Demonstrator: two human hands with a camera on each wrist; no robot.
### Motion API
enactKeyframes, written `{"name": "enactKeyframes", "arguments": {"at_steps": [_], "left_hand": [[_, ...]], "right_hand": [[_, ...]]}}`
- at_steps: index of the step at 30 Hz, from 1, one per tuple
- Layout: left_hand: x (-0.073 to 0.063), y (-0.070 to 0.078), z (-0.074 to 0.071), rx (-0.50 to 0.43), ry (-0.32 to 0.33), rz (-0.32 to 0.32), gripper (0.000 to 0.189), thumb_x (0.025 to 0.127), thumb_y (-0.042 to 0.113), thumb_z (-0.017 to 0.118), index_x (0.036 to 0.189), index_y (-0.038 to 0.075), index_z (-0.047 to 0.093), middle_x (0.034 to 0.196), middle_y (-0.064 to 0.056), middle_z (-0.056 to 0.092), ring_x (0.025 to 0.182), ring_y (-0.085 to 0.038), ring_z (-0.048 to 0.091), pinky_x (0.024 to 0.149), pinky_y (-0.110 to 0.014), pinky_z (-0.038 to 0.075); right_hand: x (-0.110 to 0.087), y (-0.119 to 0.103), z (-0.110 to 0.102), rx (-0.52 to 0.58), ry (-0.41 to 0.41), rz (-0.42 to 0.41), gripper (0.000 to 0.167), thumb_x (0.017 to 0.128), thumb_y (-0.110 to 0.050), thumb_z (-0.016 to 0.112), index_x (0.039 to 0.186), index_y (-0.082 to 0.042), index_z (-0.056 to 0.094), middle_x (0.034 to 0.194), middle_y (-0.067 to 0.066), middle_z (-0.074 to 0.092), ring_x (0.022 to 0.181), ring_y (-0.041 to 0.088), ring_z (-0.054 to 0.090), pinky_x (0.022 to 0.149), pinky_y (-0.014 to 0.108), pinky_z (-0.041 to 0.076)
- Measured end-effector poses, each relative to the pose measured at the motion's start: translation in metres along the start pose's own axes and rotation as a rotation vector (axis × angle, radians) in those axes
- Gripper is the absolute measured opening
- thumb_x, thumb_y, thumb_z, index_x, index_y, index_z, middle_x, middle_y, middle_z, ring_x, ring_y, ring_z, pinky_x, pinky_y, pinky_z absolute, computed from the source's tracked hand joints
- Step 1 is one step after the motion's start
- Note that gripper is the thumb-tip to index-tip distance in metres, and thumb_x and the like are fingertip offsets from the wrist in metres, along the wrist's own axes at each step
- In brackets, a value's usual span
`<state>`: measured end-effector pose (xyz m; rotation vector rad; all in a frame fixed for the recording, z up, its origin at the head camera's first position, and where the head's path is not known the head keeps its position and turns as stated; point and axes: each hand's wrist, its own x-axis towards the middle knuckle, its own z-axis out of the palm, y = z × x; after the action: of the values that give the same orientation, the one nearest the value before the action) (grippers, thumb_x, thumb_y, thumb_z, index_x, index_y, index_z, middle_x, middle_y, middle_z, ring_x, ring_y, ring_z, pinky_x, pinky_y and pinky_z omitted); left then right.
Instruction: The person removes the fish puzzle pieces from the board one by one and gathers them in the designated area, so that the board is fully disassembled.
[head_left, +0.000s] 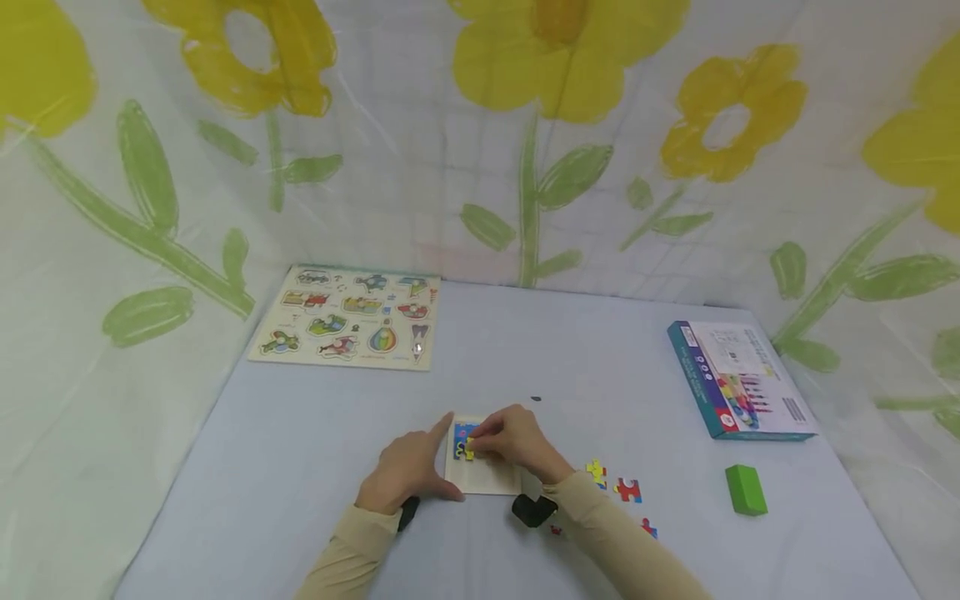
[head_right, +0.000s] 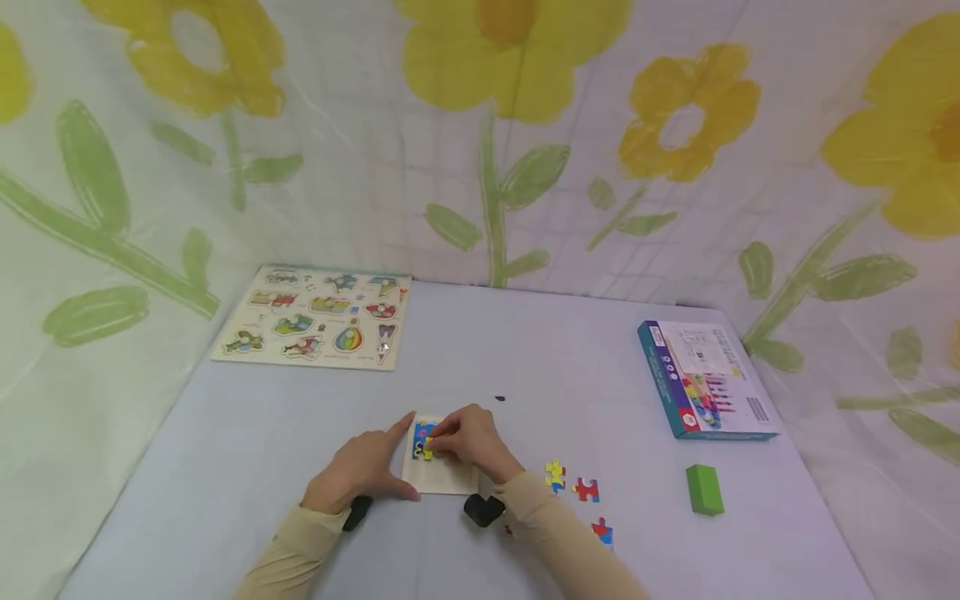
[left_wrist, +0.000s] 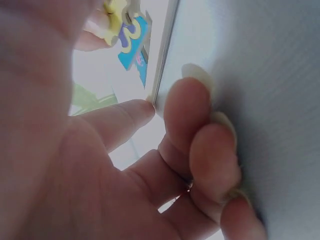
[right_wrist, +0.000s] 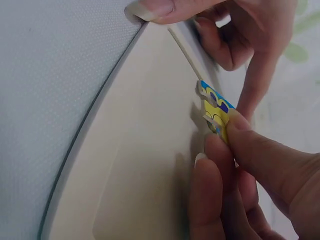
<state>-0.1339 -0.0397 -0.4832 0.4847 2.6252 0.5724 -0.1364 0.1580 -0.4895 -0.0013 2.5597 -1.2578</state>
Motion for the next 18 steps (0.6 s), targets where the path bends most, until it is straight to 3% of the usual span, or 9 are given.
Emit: {"name": "enactKeyframes", "arguments": {"at_steps": [5,18], "left_hand": [[-0.0008,0.0007,-0.0002,0.003,0.000,-0.001,0.116,0.063,0.043,0.098,0.158,0.011,0.041,0.110,-0.020,0.072,0.084,-0.023,0.062,0.077,-0.047,0.058],[0.0000,0.0007,-0.0009,0.005,-0.011,-0.013,0.116,0.063,0.044,0.098,0.158,0.013,0.041,0.108,-0.020,0.072,0.082,-0.022,0.061,0.076,-0.046,0.058]], "right_hand": [[0.0025,-0.0019,0.0038,-0.004,0.005,0.051,0.014,0.081,-0.015,0.087,0.091,-0.006,0.083,0.090,0.009,0.080,0.072,0.010,0.060,0.059,0.021,0.047],[0.0042,-0.0062,0.0045,-0.143,0.027,0.054,0.017,0.075,-0.019,0.092,0.084,-0.009,0.082,0.084,0.004,0.078,0.069,0.010,0.057,0.057,0.022,0.044]]}}
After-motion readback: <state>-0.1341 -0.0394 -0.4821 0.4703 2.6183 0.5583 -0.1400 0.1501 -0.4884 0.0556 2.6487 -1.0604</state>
